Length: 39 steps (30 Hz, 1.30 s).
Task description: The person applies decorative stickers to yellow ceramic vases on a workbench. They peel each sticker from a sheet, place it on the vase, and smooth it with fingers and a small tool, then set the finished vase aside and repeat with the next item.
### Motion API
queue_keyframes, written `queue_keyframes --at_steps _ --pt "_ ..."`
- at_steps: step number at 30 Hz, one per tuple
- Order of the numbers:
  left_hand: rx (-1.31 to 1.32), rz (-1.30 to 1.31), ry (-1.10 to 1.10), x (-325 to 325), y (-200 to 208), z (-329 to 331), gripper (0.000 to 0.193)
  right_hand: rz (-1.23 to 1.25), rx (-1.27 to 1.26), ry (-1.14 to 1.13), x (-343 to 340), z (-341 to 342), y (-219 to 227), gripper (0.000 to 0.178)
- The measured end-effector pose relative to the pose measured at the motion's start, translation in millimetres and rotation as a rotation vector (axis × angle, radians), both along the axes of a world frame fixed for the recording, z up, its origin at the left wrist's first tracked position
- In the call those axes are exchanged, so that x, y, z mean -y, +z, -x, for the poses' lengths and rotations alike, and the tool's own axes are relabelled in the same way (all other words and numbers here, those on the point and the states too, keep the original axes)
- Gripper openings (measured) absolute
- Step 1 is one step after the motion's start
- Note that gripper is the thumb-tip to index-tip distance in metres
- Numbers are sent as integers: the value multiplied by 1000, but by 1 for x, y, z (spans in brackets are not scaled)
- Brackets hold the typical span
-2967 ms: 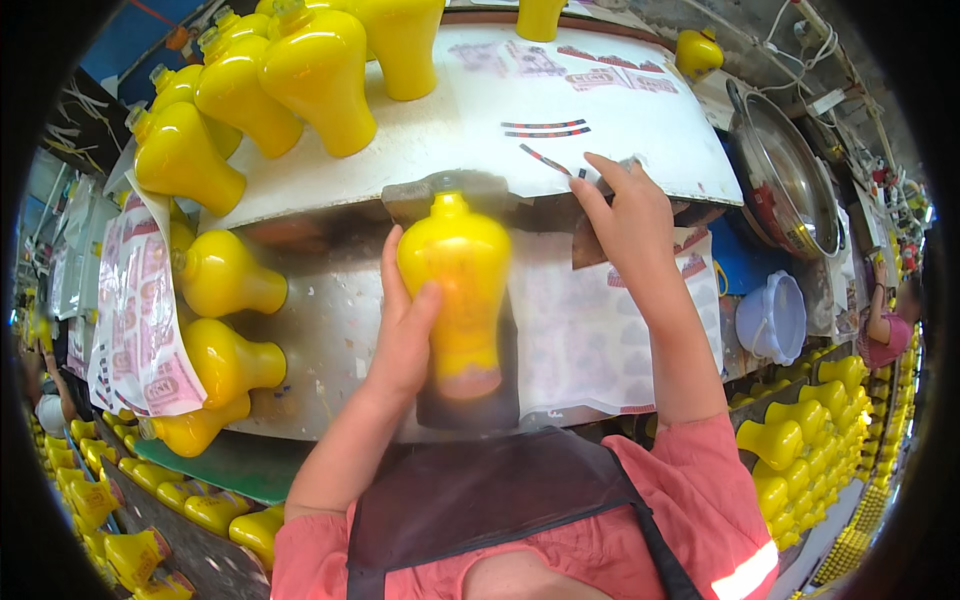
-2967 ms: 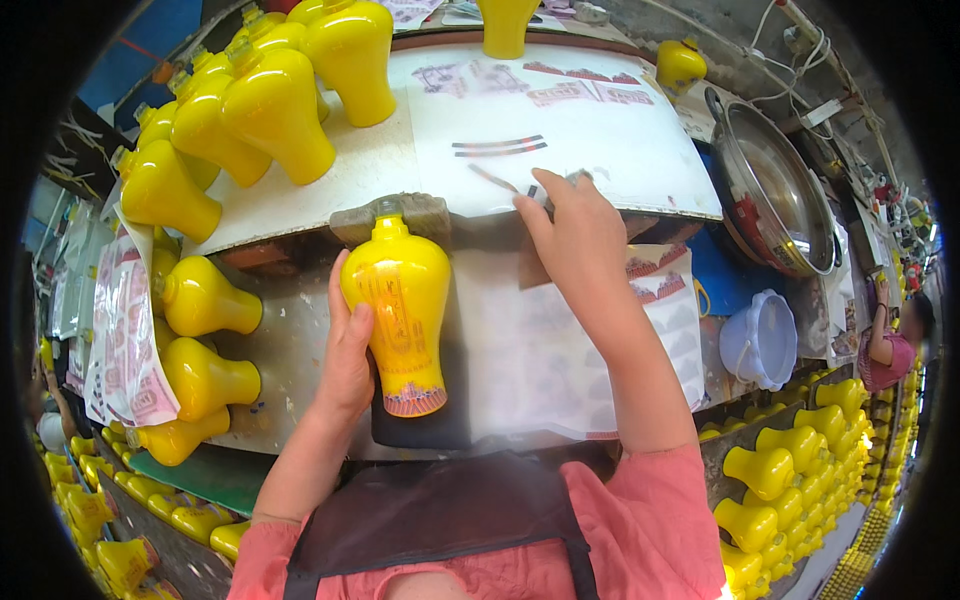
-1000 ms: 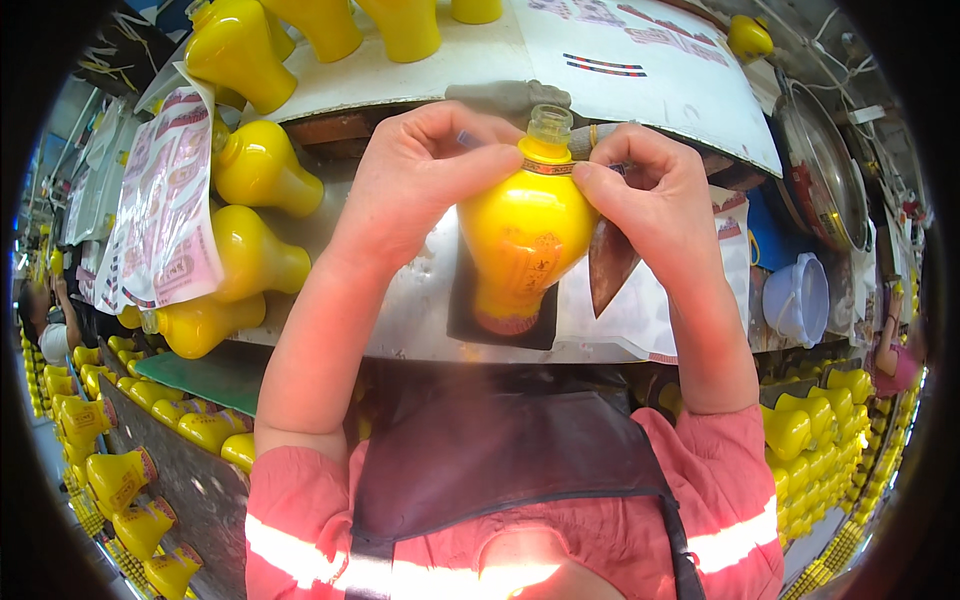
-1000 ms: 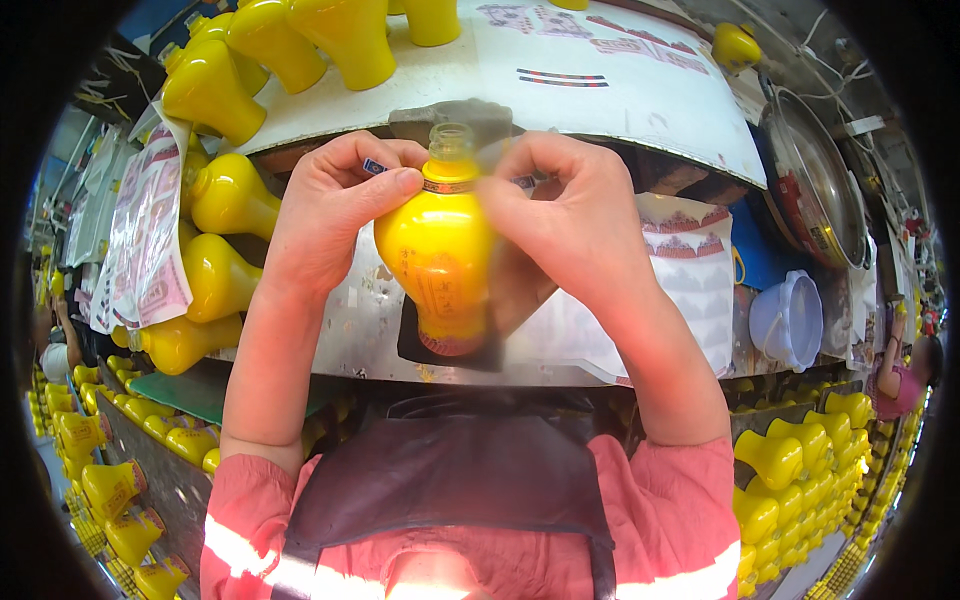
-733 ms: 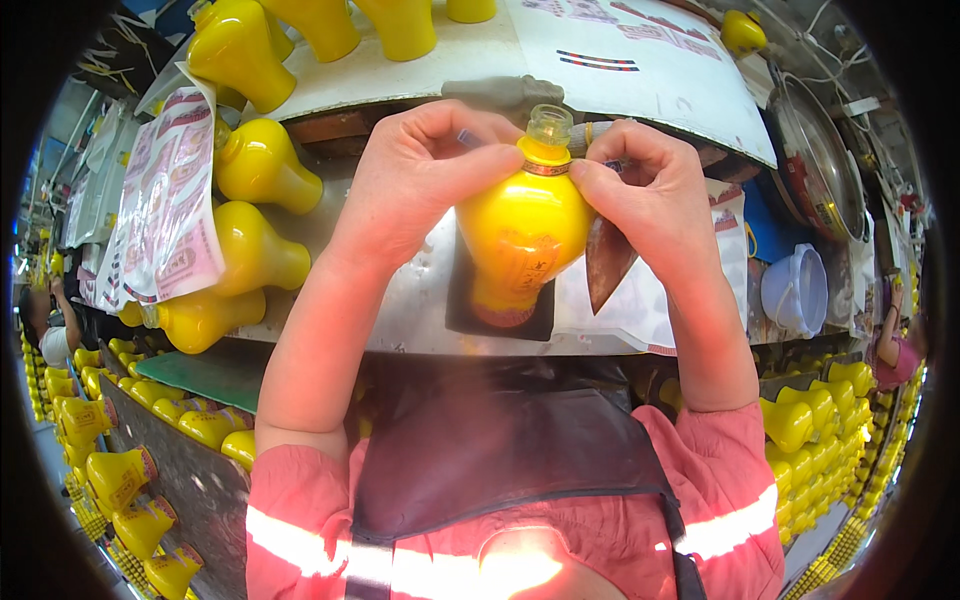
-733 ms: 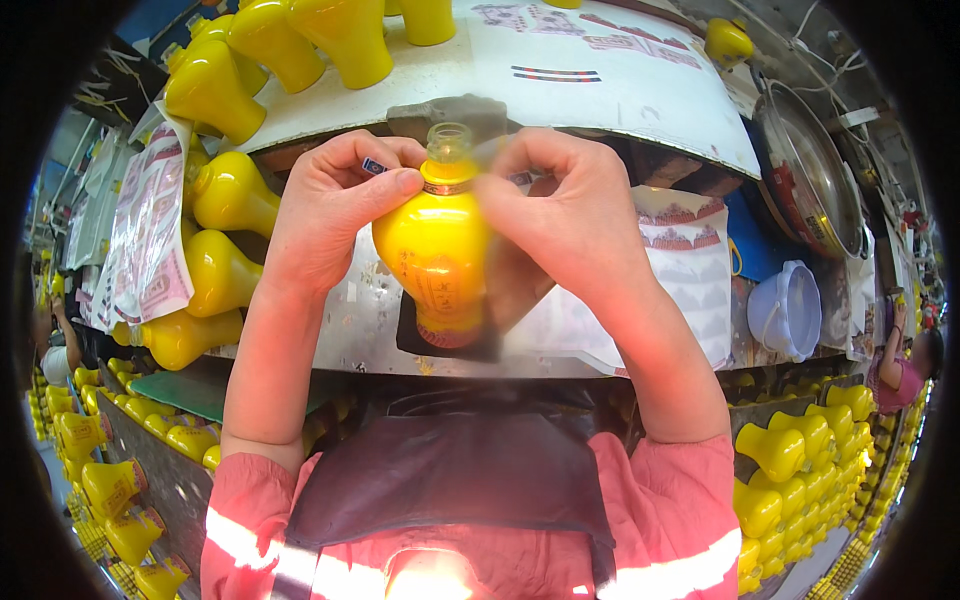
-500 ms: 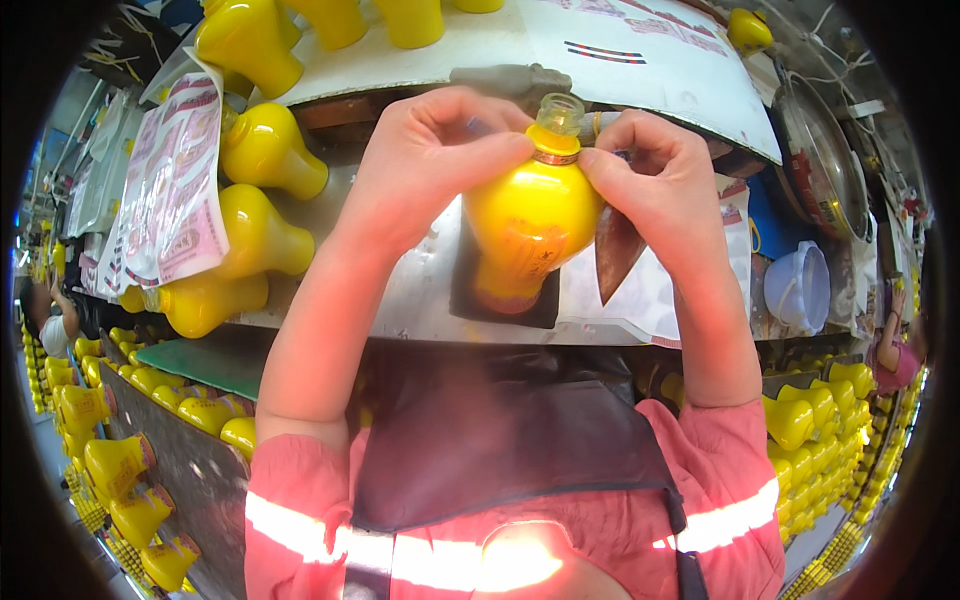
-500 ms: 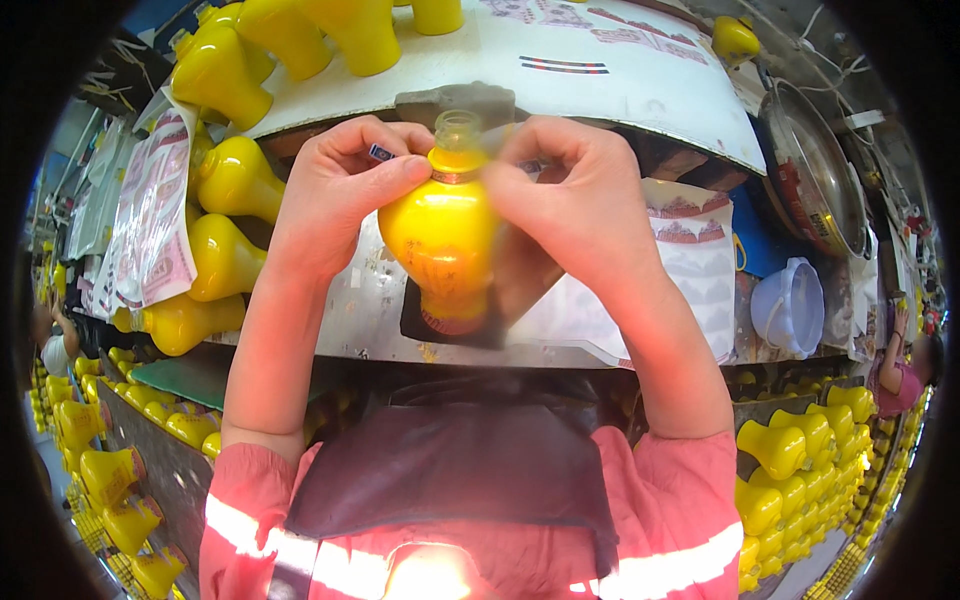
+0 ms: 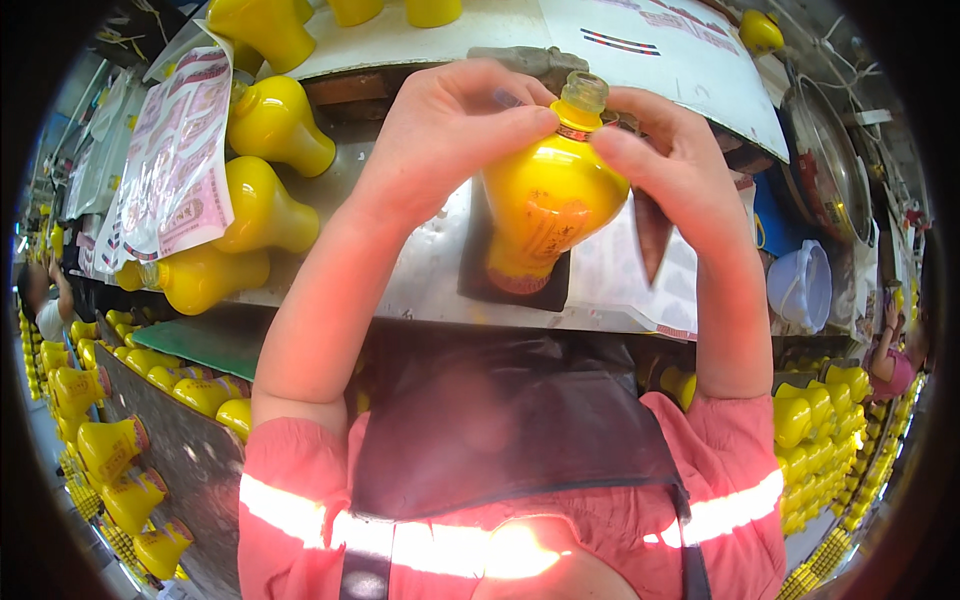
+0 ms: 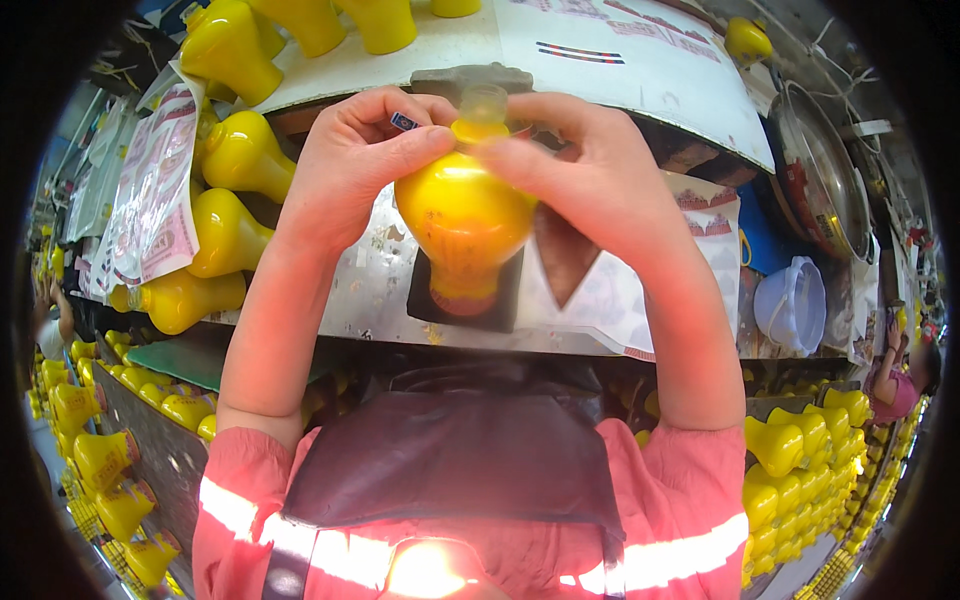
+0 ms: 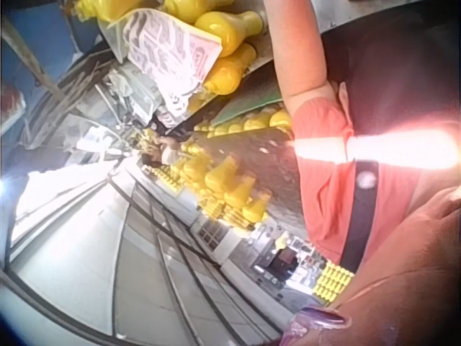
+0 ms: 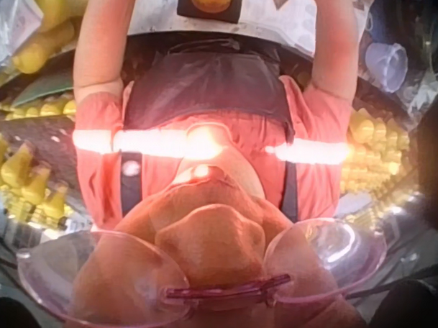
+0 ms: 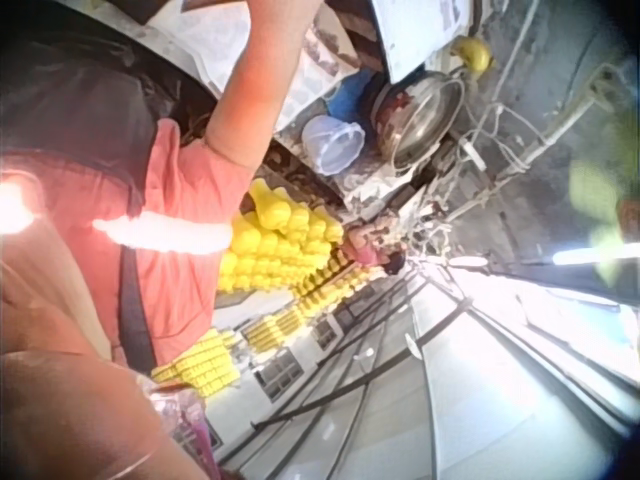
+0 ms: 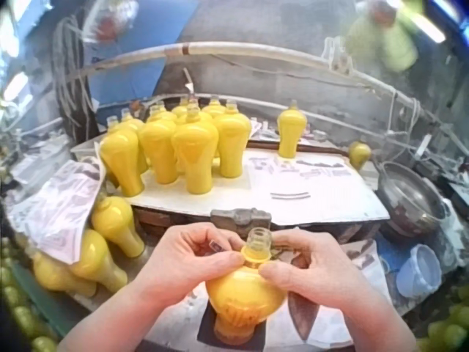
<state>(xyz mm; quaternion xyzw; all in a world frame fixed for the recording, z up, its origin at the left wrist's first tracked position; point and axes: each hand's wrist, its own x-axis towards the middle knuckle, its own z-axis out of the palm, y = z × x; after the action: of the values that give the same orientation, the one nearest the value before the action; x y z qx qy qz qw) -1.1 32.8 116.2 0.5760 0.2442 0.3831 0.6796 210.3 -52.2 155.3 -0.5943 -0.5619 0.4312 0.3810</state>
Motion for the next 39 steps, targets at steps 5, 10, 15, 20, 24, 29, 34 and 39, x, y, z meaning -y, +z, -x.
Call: queue_keyframes --at_steps 5,10,15,20,24,29,34,39 --pt "-16 -2 15 -3 -2 -1 10 13 -24 -37 -8 2 -9 46" --pt "-26 4 20 -4 -2 -2 10 43 -34 3 -11 -8 -10 39" --pt "-45 19 30 -3 0 -1 9 -6 -26 78 -12 -14 -10 34" --pt "-14 27 40 -3 -3 -2 12 1 -48 13 -14 -18 -19 30" --pt "-18 26 45 -3 -5 -1 16 18 -69 -52 -14 -19 -24 26" --pt "3 12 36 -3 -6 0 15 86 -238 28 -13 -22 -16 29" --pt "-1 -2 29 -1 -5 1 13 35 -232 -8 -7 -11 -5 40" --pt "-31 11 45 5 -1 6 13 57 -68 7 0 5 0 40"
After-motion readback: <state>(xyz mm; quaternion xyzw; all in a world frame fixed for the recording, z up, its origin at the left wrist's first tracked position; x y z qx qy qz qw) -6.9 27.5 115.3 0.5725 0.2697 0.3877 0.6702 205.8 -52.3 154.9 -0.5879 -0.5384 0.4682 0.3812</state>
